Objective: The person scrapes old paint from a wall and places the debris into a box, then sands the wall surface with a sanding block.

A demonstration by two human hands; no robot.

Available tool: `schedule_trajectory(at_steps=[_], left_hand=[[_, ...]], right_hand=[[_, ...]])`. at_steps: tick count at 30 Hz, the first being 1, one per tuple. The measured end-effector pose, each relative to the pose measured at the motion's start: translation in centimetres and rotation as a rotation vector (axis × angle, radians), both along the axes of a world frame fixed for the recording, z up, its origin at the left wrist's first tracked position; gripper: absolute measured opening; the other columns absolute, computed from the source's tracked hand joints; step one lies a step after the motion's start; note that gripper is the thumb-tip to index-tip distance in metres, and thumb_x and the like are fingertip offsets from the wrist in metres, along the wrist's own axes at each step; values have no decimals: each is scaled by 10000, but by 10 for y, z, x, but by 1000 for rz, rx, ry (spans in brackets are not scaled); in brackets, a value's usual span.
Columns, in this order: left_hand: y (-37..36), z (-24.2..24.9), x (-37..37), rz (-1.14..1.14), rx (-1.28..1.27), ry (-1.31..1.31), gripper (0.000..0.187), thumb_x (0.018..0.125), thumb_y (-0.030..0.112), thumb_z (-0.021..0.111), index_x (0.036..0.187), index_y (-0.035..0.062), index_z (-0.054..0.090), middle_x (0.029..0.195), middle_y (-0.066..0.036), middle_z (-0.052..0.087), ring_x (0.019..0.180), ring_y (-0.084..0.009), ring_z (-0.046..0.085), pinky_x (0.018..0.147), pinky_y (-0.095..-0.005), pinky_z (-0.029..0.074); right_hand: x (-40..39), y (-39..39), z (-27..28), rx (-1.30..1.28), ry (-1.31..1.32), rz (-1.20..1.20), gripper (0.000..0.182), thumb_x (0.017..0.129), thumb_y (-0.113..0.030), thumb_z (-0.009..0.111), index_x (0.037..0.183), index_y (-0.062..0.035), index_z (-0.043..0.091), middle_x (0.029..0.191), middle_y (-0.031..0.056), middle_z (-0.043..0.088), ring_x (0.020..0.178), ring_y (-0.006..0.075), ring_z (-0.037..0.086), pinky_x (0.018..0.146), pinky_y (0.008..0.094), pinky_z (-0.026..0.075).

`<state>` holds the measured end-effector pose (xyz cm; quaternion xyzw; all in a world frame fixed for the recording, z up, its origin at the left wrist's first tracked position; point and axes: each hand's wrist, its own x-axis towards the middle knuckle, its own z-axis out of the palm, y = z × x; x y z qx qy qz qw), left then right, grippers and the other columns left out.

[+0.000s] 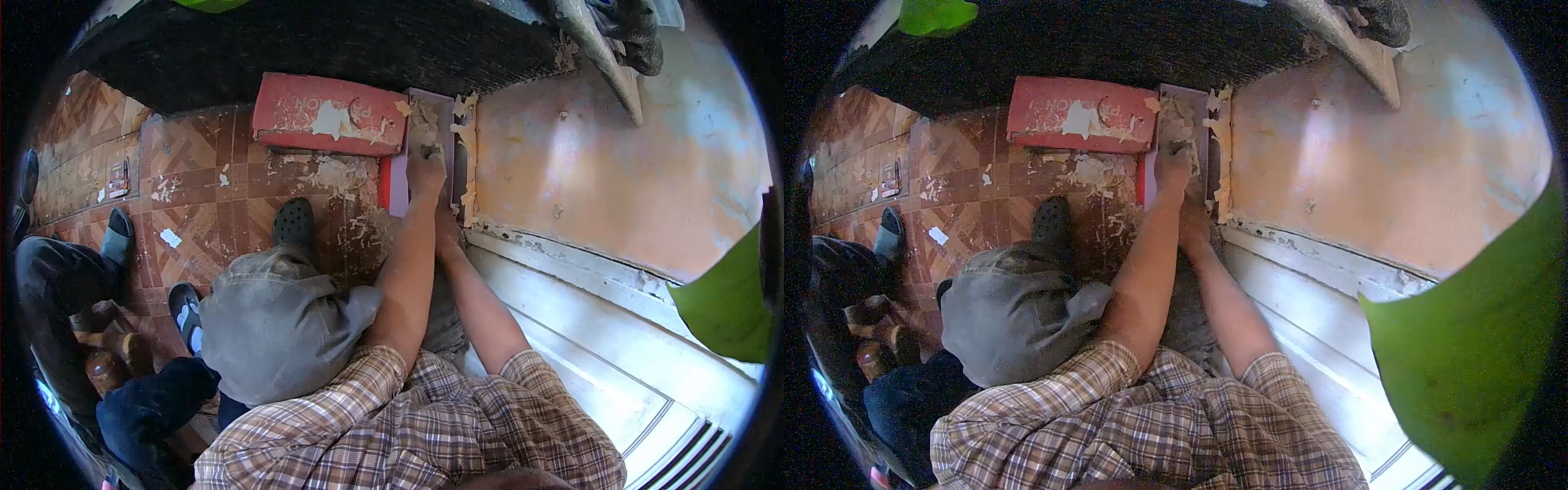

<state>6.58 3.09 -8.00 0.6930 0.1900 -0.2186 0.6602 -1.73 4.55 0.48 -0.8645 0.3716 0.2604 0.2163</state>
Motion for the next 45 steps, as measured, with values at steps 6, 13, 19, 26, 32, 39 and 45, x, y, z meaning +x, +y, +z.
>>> schedule_trajectory(at_steps=[6,13,19,26,32,39,45], left_hand=[[-6,-42,-8,-439,328,-191,475,888,317,591,1203,-38,588,1156,-263,624,1087,-452,580,917,-498,475],[14,5,6,-148,123,-50,573,914,355,555,1298,-65,495,1236,-312,563,1150,-469,542,973,-509,439],[33,31,15,-68,90,-55,594,926,350,553,1337,-69,463,1293,-313,526,1196,-448,520,1001,-489,434],[17,-38,20,-108,317,-141,476,901,284,591,1160,-115,571,1151,-306,600,1091,-443,579,948,-493,464],[30,-5,19,-91,248,-58,390,868,180,571,1151,-89,580,1128,-330,586,1070,-505,542,928,-539,437],[12,9,13,45,294,-226,498,898,194,577,1317,-61,493,1364,-315,454,1299,-457,401,1090,-504,333],[21,47,19,166,197,-240,467,929,163,567,1337,-47,479,1397,-262,436,1300,-415,411,1090,-490,343]], right_hand=[[-12,-5,-45,244,39,30,521,887,-355,596,1287,-26,537,1313,240,549,1192,440,537,988,494,442],[-8,-2,-50,315,-136,44,493,886,-326,597,1270,-22,546,1292,240,561,1183,438,542,986,488,444],[-1,13,-60,338,-241,57,469,885,-301,598,1256,-18,554,1273,240,572,1176,436,547,983,483,446],[-6,33,-67,353,-307,61,441,884,-272,600,1240,-14,563,1252,240,584,1167,433,551,980,476,448],[-9,21,-62,313,-402,55,417,883,-247,601,1225,-10,570,1233,240,595,1160,431,556,978,471,450],[-21,-9,19,114,-414,301,371,878,-175,602,1203,3,580,1211,243,602,1167,424,547,990,457,441],[-53,-15,32,-2,-523,91,425,889,-139,571,1277,31,530,1359,262,491,1292,426,434,1091,478,342]])
